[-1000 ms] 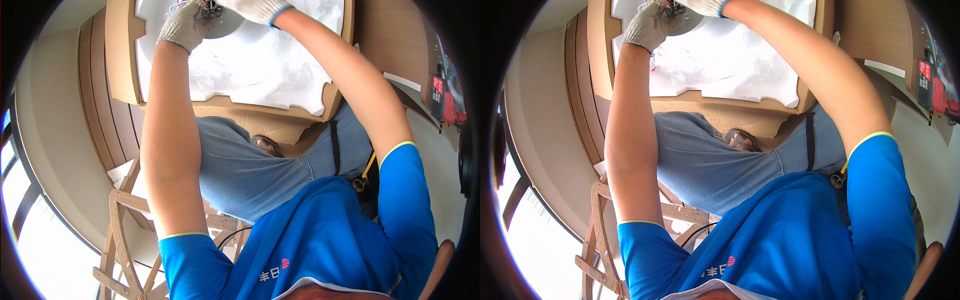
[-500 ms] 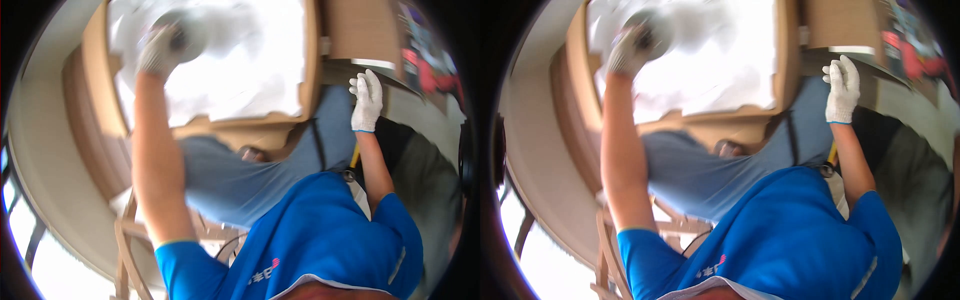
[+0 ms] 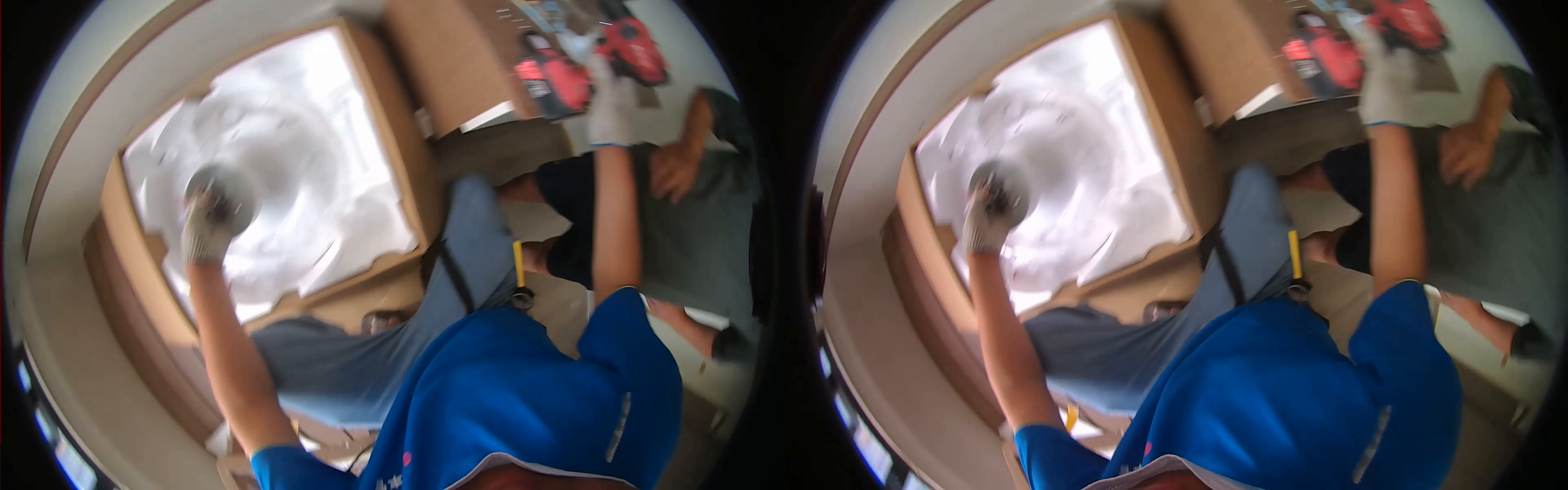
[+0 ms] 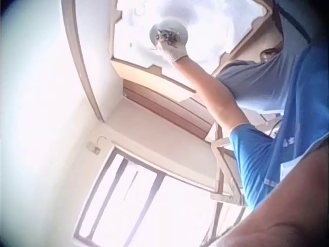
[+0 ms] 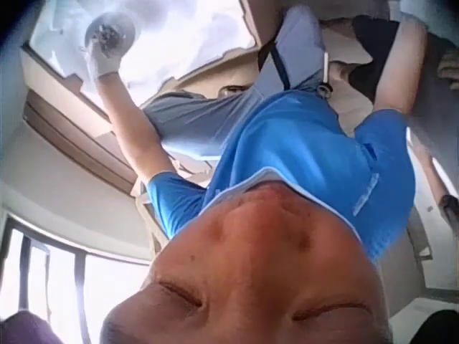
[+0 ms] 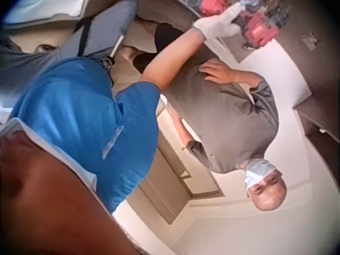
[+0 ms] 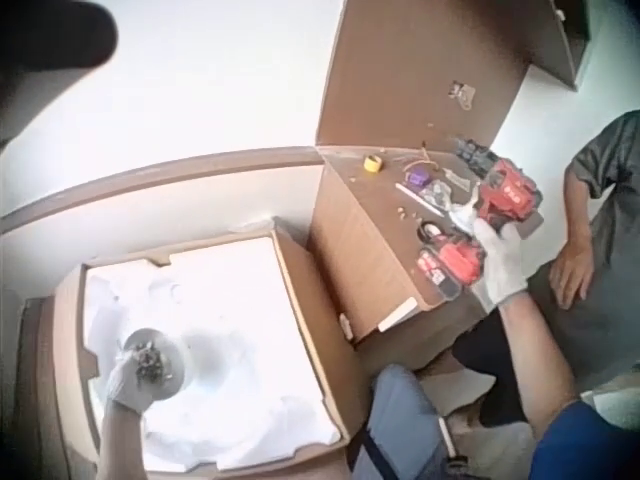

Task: Assembling and installing a ceiling light fixture, including wiring and drilling.

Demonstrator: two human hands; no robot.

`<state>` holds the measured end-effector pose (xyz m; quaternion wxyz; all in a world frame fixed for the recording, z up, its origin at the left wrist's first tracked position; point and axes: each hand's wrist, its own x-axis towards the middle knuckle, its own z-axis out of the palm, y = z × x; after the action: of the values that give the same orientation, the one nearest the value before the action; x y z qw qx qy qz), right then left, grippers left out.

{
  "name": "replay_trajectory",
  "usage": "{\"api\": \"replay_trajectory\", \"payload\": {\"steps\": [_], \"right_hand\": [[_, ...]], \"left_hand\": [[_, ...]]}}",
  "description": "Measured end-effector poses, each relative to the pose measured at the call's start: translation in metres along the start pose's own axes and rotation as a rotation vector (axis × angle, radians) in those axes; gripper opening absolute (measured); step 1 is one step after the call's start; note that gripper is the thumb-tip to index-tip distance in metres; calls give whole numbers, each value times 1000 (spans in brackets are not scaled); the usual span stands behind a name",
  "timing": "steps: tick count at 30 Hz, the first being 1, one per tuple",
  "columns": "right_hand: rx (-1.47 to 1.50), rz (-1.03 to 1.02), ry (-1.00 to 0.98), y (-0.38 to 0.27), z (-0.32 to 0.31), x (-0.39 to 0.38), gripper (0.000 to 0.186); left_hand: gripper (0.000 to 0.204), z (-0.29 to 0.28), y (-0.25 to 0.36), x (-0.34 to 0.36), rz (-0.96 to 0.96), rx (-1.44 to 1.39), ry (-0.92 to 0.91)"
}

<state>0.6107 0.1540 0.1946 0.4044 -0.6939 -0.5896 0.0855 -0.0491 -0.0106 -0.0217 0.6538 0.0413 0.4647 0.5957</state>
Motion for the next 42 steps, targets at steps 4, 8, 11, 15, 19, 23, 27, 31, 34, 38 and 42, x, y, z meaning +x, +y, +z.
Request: {"api": "replay_trajectory", "payload": {"steps": [4, 8, 11, 15, 19, 23, 27, 31, 34, 38, 42], "right_hand": [[-15, -463, -168, 68, -84, 96, 44], [896, 196, -700, -52, -33, 3, 32], [1070, 143, -853, -110, 3, -106, 45], [1234, 591, -954, -149, 82, -218, 45], [1375, 1098, -1259, -127, 151, -278, 38], [1483, 1243, -1366, -123, 190, -306, 40], [1487, 1123, -1269, -127, 208, -304, 33], [1340, 1060, -1212, -141, 222, -320, 35], [1431, 1124, -1230, -138, 229, -329, 31], [1544, 1142, -1143, -134, 238, -339, 32], [1530, 1155, -1150, -141, 240, -345, 32]], "left_hand": [[33, 76, -27, 41, 40, 20, 53], [31, 42, -9, 16, 82, -46, 128], [28, 44, -8, 5, 79, 28, 187], [29, 48, -11, -2, 120, 97, 231], [30, 59, -14, 7, 90, 78, 238], [29, 57, -16, 10, 112, -5, 192], [27, 52, -13, 13, 98, 50, 228], [29, 48, -13, 15, 89, 5, 231], [31, 50, -20, 14, 129, 82, 229], [32, 44, -24, 19, 137, 106, 190], [33, 36, -23, 28, 175, 38, 211]]}}
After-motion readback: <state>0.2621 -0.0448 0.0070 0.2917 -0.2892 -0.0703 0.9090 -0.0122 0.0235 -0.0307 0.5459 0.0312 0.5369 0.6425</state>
